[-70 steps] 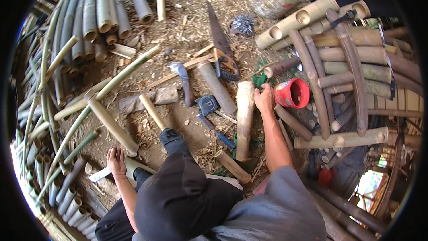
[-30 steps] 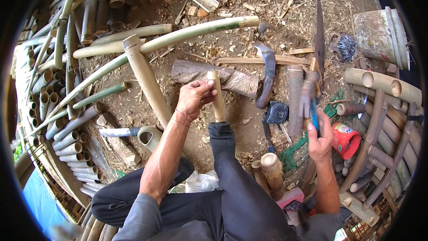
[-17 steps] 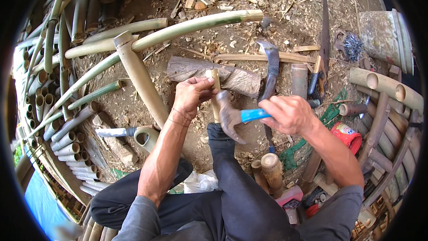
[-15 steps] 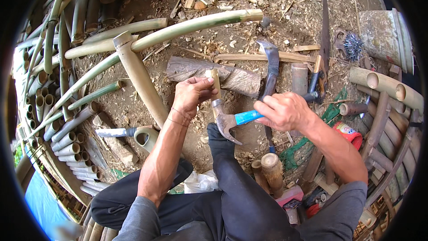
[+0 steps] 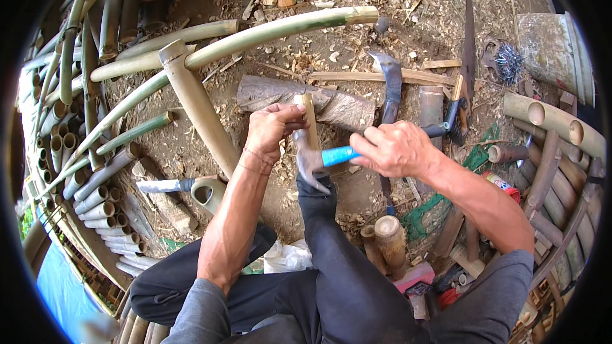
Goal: The person sits on the ground and uses a hammer to drive bamboo dowels into pre-cut holes in bamboo poles. They assemble a bamboo structure by fitting pieces together and tapping them into place.
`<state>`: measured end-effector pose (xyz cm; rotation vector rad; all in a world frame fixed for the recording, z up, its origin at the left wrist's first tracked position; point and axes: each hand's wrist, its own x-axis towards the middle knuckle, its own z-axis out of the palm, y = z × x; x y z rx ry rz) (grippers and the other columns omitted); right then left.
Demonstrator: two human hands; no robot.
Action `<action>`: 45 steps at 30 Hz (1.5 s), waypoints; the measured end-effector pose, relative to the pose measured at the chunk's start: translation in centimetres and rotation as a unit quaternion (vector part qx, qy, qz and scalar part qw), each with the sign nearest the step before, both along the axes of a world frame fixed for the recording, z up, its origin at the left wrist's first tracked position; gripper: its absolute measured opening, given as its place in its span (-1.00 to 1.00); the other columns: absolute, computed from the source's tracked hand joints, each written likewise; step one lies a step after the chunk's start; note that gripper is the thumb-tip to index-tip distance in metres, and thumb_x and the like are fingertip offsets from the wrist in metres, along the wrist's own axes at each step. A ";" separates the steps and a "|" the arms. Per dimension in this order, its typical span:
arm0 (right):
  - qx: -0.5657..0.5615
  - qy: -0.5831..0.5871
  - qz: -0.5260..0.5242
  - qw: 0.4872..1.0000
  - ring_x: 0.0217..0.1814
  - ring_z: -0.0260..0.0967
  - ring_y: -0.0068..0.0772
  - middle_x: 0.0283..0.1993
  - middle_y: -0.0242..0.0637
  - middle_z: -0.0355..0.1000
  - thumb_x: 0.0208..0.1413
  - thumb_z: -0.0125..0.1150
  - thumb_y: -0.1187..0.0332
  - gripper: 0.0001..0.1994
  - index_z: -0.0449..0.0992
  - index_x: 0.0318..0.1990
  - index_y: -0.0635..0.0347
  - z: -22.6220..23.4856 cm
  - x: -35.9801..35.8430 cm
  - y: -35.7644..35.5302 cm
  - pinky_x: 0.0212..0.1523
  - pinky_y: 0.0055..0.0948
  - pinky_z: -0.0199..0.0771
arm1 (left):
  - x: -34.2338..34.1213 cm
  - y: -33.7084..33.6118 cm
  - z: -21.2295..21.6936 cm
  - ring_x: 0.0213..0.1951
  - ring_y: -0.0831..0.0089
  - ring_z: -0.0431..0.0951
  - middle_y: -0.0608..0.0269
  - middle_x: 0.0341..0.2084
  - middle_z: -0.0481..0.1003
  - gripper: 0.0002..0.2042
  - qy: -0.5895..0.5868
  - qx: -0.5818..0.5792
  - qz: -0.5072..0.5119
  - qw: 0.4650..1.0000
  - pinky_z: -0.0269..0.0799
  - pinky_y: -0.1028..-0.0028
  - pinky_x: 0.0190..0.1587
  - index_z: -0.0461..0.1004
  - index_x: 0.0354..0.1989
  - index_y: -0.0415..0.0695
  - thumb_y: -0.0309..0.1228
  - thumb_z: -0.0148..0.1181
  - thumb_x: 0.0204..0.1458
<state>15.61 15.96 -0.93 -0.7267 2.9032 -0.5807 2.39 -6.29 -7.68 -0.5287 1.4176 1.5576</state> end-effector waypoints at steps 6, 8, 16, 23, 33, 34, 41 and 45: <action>0.049 0.016 -0.015 0.999 -0.64 0.37 -0.47 -0.58 -0.38 0.19 0.11 0.26 0.05 -0.66 0.46 -0.24 0.14 -0.5 -0.4 0.3 -0.73 -0.40 0.37 | -0.2 0.0 -0.6 -0.46 0.42 0.64 0.17 -0.45 0.62 -0.87 0.025 -0.008 -0.020 0.999 0.55 0.53 -0.33 0.57 -0.34 -0.27 -0.50 0.39 0.00; 0.007 0.005 -0.007 1.000 -0.65 0.35 -0.48 -0.59 -0.39 0.17 0.12 0.25 0.03 -0.66 0.46 -0.25 0.13 -0.4 0.5 0.5 -0.73 -0.41 0.37 | -0.1 -0.2 -0.3 -0.47 0.48 0.63 0.20 -0.46 0.62 -0.85 0.023 -0.013 -0.036 0.999 0.44 0.59 -0.43 0.58 -0.33 -0.23 -0.42 0.38 0.03; -0.011 -0.006 -0.019 1.000 -0.59 0.37 -0.40 -0.53 -0.37 0.23 0.05 0.33 0.10 -0.65 0.46 -0.20 0.16 -0.2 1.9 0.3 -0.65 -0.36 0.41 | -0.2 -1.0 -0.1 -0.48 0.65 0.46 0.31 -0.48 0.61 -0.80 0.072 -0.018 -0.138 0.988 0.26 0.60 -0.43 0.64 -0.40 -0.19 -0.30 0.39 0.03; 0.011 0.018 -0.029 0.999 -0.61 0.37 -0.43 -0.54 -0.40 0.20 0.07 0.31 0.12 -0.68 0.46 -0.19 0.15 -0.4 0.6 0.3 -0.67 -0.38 0.41 | -0.4 -0.4 -0.2 -0.50 0.66 0.34 0.35 -0.52 0.58 -0.83 0.094 -0.025 -0.139 0.986 0.21 0.57 -0.39 0.66 -0.42 -0.21 -0.35 0.41 -0.02; 0.016 0.029 0.028 0.999 -0.64 0.36 -0.46 -0.56 -0.39 0.23 0.11 0.25 0.04 -0.67 0.47 -0.19 0.12 -0.3 0.0 0.6 -0.71 -0.43 0.38 | -0.6 0.3 -0.2 -0.67 0.71 0.14 0.44 -0.65 0.45 -0.88 0.032 -0.015 -0.084 0.996 -0.04 0.57 -0.57 0.65 -0.44 -0.20 -0.41 0.38 -0.03; -0.005 0.024 0.044 0.999 -0.64 0.37 -0.46 -0.56 -0.39 0.24 0.12 0.25 0.05 -0.67 0.47 -0.20 0.11 -0.1 0.3 0.4 -0.71 -0.43 0.38 | -0.6 0.3 -0.2 -0.67 0.71 0.13 0.44 -0.65 0.46 -0.88 0.032 -0.018 -0.089 0.995 -0.04 0.57 -0.58 0.65 -0.43 -0.21 -0.41 0.38 -0.02; 0.027 0.030 0.016 0.999 -0.63 0.38 -0.44 -0.56 -0.40 0.24 0.10 0.26 0.04 -0.67 0.48 -0.21 0.11 -0.5 -0.4 1.2 -0.67 -0.41 0.42 | -0.3 0.8 -0.7 -0.67 0.72 0.18 0.38 -0.60 0.53 -0.89 0.025 0.006 -0.029 0.999 -0.01 0.59 -0.59 0.65 -0.41 -0.24 -0.45 0.38 -0.03; 0.035 0.035 0.008 0.999 -0.64 0.37 -0.42 -0.56 -0.39 0.25 0.10 0.28 0.06 -0.68 0.46 -0.22 0.11 -0.5 -0.1 0.7 -0.68 -0.40 0.40 | -0.1 0.3 -0.9 -0.62 0.68 0.30 0.32 -0.53 0.57 -0.83 0.040 -0.010 -0.085 0.995 0.18 0.62 -0.53 0.65 -0.36 -0.27 -0.39 0.38 0.00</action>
